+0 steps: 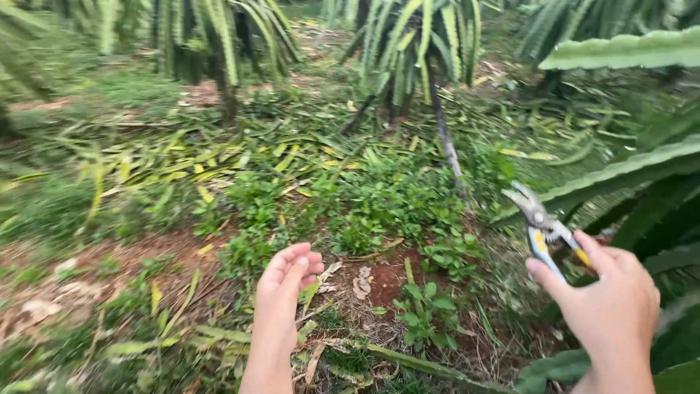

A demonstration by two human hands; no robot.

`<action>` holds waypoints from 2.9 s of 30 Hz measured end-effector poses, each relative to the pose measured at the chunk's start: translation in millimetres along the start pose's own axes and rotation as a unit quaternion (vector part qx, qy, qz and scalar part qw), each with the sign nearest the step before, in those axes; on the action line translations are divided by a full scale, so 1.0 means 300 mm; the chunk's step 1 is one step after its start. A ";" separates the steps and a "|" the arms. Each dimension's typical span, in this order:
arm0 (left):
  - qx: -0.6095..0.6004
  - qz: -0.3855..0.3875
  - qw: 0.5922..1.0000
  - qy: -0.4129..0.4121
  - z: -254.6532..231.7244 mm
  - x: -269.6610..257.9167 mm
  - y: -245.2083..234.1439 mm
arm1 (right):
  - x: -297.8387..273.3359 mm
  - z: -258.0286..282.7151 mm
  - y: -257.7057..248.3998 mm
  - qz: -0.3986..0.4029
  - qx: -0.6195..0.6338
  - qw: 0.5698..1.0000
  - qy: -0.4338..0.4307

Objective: The person uses pruning shears to cut and remove sections of dragon fruit cactus stems in an outdoor farm. They move between multiple plants, trimming stems and occasionally removing small leaves or vines growing on the cactus.

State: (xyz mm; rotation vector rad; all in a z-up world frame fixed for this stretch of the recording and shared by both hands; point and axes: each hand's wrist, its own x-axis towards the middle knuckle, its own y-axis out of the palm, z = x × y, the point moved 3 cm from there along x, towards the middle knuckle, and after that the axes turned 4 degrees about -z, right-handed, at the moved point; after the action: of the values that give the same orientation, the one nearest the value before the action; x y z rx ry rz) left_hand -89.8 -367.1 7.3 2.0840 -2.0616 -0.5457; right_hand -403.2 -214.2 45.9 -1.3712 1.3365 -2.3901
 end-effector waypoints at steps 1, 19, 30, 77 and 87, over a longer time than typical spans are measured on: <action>-0.018 0.013 1.000 0.004 -0.013 0.064 0.017 | 0.032 0.032 0.019 -0.022 -0.006 1.000 -0.006; -0.018 0.091 0.994 -0.057 -0.150 0.784 0.135 | 0.372 0.648 0.256 -0.007 0.126 0.992 0.030; -0.010 0.101 0.994 -0.033 0.042 1.300 0.321 | 0.678 0.672 0.701 0.004 0.243 0.964 0.109; 0.193 0.689 0.647 -0.263 0.284 1.733 2.506 | 1.548 0.230 1.036 -0.460 0.085 0.698 0.541; 0.164 0.770 0.563 -0.252 0.551 1.620 2.705 | 1.444 -0.102 1.059 -0.582 0.357 0.594 0.425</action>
State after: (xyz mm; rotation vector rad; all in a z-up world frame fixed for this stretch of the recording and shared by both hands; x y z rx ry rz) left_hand -913.5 -855.0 79.4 -0.5742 -3.2779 -0.3497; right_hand -788.4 -586.1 99.2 -0.7980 -1.2089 -3.8244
